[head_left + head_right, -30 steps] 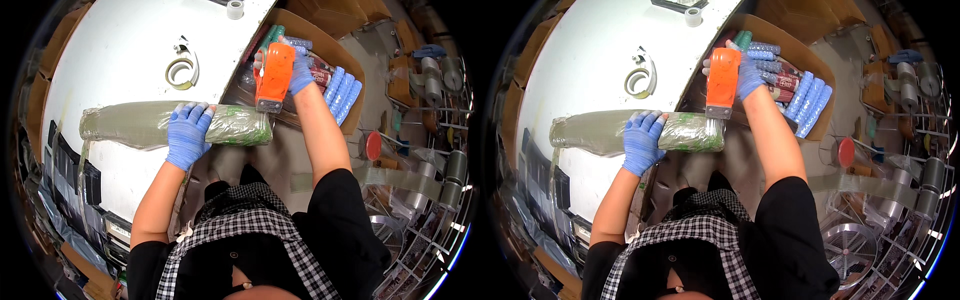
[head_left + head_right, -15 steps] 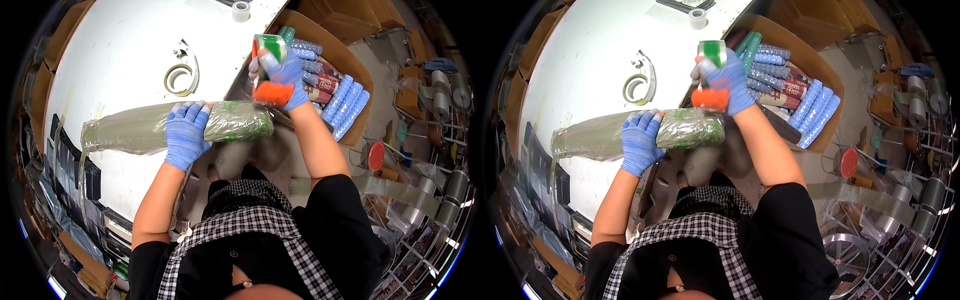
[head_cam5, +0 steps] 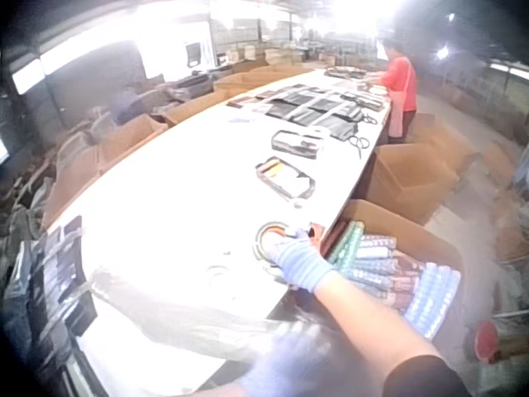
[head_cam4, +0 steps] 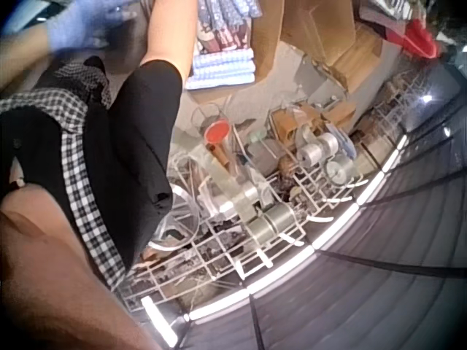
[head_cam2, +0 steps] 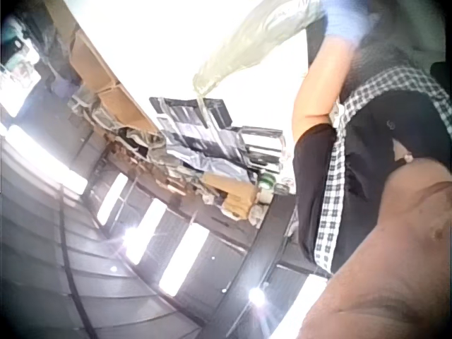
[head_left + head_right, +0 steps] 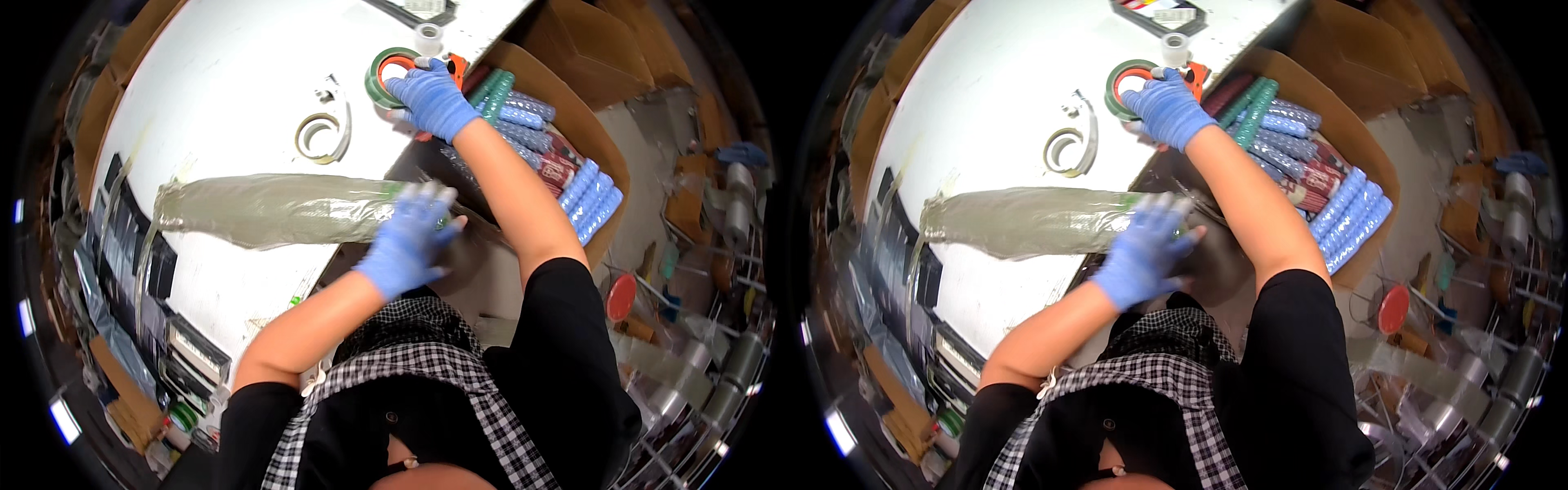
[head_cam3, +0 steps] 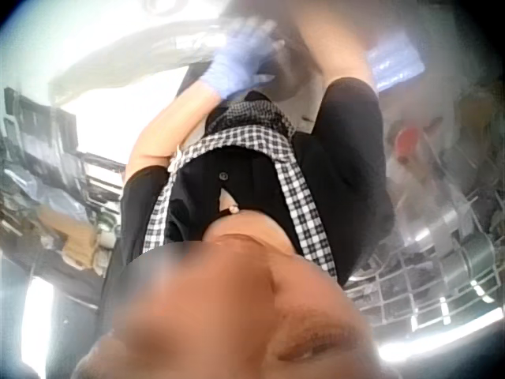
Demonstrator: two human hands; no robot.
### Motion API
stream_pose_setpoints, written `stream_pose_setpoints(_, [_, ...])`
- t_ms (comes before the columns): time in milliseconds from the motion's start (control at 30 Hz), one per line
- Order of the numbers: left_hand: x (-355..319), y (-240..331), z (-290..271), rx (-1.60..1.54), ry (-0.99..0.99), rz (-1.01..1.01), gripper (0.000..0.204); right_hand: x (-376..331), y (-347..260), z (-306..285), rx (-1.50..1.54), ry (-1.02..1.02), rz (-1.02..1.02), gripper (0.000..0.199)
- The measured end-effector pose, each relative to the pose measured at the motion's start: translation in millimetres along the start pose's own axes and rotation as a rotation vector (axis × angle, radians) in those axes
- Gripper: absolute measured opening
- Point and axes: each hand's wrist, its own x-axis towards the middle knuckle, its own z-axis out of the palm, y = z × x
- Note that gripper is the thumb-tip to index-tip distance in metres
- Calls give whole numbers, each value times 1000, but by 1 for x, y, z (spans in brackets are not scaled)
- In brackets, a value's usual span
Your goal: The person wraps long items in plastic and fabric, secures them with tape, and applies shipping labels. They handle multiple items one at a time, using a tape dispenser and scissors, and place finished packages into a cardboard box.
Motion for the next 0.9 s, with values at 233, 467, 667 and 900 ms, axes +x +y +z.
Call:
stream_pose_setpoints(233, [-10, 15, 39, 117, 128, 82, 23, -38, -28, 6, 445, 355, 237, 30])
stream_pose_setpoints(467, [-167, 9, 58, 93, 522, 69, 54, -185, -211, 17, 2298, -718, 922, 43])
stream_pose_setpoints(667, [-268, 4, 20, -272, 776, -622, 87, -125, -303, -12, 2418, -687, 908, 65])
stream_pose_setpoints(900, [-439, -53, -20, 334, 836, -1202, 44, -85, -296, -12, 813, -343, 268, 29])
